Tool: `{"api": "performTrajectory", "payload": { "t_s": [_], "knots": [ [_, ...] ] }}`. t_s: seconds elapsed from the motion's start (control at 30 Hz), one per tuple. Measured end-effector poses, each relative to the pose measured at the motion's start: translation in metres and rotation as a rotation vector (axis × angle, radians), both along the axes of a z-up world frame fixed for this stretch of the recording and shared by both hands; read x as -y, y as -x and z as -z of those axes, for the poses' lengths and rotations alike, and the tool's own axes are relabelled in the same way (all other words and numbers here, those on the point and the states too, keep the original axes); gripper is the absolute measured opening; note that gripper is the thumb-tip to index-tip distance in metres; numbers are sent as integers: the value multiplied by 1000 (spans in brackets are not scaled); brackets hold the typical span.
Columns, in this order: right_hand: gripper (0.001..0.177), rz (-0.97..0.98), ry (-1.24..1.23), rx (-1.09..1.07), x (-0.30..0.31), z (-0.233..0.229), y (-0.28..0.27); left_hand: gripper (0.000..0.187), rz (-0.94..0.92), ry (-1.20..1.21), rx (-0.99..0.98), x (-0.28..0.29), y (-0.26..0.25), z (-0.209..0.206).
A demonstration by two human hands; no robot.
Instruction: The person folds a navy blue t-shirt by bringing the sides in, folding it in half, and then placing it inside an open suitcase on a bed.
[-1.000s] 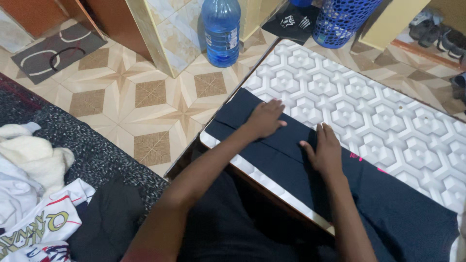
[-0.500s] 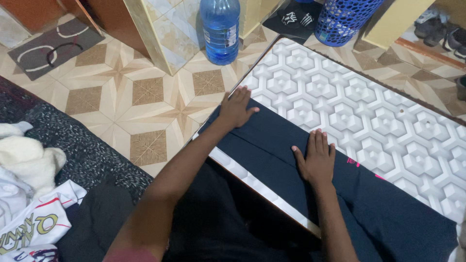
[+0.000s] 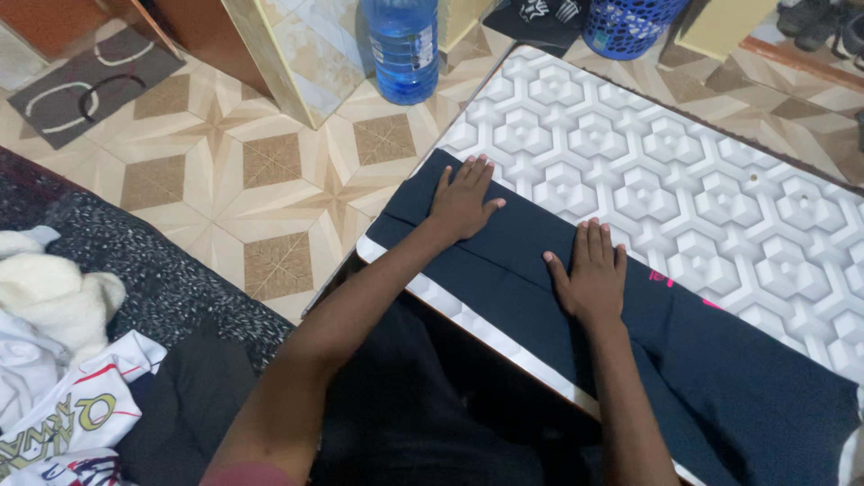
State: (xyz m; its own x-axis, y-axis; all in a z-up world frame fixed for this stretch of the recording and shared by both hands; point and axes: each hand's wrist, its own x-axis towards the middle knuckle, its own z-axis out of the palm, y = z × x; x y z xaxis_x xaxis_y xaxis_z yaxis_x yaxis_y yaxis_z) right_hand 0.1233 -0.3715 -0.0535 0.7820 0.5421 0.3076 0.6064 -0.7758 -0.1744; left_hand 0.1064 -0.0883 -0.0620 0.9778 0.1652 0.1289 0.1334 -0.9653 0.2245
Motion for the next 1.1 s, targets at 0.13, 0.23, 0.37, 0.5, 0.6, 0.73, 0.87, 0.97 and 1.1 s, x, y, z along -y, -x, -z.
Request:
{"api": "performTrajectory", "payload": {
  "t_s": [0.13,0.23,0.37,0.5,0.6,0.73,0.87,0.97,1.1],
  "knots": [
    [84,2,-7,-11,0,-3,2,79,-30,-30,75,-13,-5,9],
    [85,1,7,-19,1,-4,4,78,-65,-46,123,-28,-4,16],
    [88,15,12,-59,1,-3,0,76,-54,-110,162,-39,-3,19],
    [93,-12,17,-54,6,6,-7,79,-15,-104,196,-44,-1,18],
    [99,-34,21,-191,23,6,-15,78,41,-102,225,-48,1,15],
    [74,124,-178,-101,80,3,-19,76,51,-65,208,-48,8,8],
    [39,523,-409,97,172,8,-37,76,39,-6,156,-44,9,-2],
    [35,731,-318,196,252,3,-33,76,19,-12,109,-41,10,-6],
    [38,890,-76,140,310,-10,-25,76,14,-3,113,-41,9,-7]
  ]
}}
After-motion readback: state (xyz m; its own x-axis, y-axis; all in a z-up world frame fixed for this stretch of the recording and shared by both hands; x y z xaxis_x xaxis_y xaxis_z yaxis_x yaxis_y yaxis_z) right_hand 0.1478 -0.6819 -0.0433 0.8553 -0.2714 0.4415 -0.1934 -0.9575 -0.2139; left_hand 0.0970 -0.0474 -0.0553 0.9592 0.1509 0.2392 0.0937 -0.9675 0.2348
